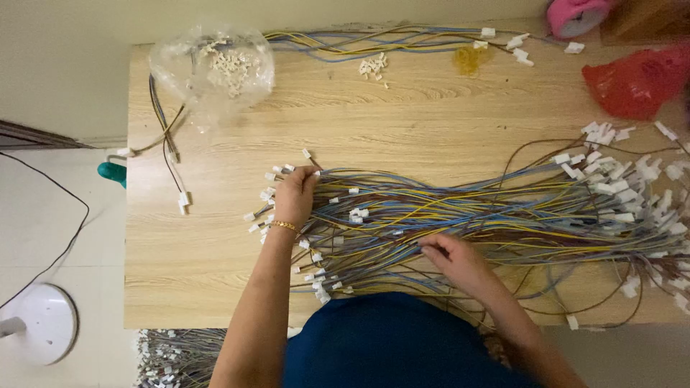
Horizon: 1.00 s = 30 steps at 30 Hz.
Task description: Assembling and organizing electronic wire harnesses by attaching small plastic connectors to the wire ends.
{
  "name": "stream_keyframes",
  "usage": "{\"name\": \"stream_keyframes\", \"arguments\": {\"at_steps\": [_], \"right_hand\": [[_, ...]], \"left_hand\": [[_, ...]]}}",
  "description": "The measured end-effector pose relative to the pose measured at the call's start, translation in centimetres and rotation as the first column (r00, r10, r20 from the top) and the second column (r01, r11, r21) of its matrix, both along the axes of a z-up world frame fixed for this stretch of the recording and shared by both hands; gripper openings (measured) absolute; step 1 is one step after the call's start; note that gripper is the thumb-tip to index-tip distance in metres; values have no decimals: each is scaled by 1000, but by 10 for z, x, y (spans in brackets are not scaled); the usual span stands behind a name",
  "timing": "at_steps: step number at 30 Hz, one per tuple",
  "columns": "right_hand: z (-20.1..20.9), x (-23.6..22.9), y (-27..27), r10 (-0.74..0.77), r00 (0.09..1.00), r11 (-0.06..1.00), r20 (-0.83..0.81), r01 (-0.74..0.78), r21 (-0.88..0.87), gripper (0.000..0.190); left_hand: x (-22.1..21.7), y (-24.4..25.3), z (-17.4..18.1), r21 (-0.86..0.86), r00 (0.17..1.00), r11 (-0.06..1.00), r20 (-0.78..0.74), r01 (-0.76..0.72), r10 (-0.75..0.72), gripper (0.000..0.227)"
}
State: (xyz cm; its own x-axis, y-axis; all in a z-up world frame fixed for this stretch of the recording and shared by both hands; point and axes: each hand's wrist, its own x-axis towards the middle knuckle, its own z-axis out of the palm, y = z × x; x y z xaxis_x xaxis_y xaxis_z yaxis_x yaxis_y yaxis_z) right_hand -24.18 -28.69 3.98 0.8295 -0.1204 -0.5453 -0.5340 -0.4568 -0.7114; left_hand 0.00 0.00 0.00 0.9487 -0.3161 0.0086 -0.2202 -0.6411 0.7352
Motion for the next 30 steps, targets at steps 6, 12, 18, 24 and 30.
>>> {"name": "stream_keyframes", "arguments": {"at_steps": [6, 12, 18, 24, 30], "right_hand": [[22, 11, 8, 10, 1000, 999, 8, -10, -35, 30], [16, -2, 17, 6, 999, 1000, -35, -6, 6, 30], [26, -3, 26, 59, 991, 998, -117, -59, 5, 32], [29, -3, 27, 84, 995, 996, -57, -81, 40, 33], [33, -2, 29, 70, 990, 998, -123, -70, 4, 34]], "left_hand": [[-9, -3, 21, -46, 995, 995, -30, -94, 92, 16], [-28, 0, 28, 119, 979, 992, 194, 43, -66, 20], [-36, -2, 6, 271, 961, 947, 167, 172, -222, 20], [-32, -5, -10, -209, 934, 977, -357, -49, -29, 18], [-29, -9, -8, -556, 758, 811, -604, -180, -246, 27]]}}
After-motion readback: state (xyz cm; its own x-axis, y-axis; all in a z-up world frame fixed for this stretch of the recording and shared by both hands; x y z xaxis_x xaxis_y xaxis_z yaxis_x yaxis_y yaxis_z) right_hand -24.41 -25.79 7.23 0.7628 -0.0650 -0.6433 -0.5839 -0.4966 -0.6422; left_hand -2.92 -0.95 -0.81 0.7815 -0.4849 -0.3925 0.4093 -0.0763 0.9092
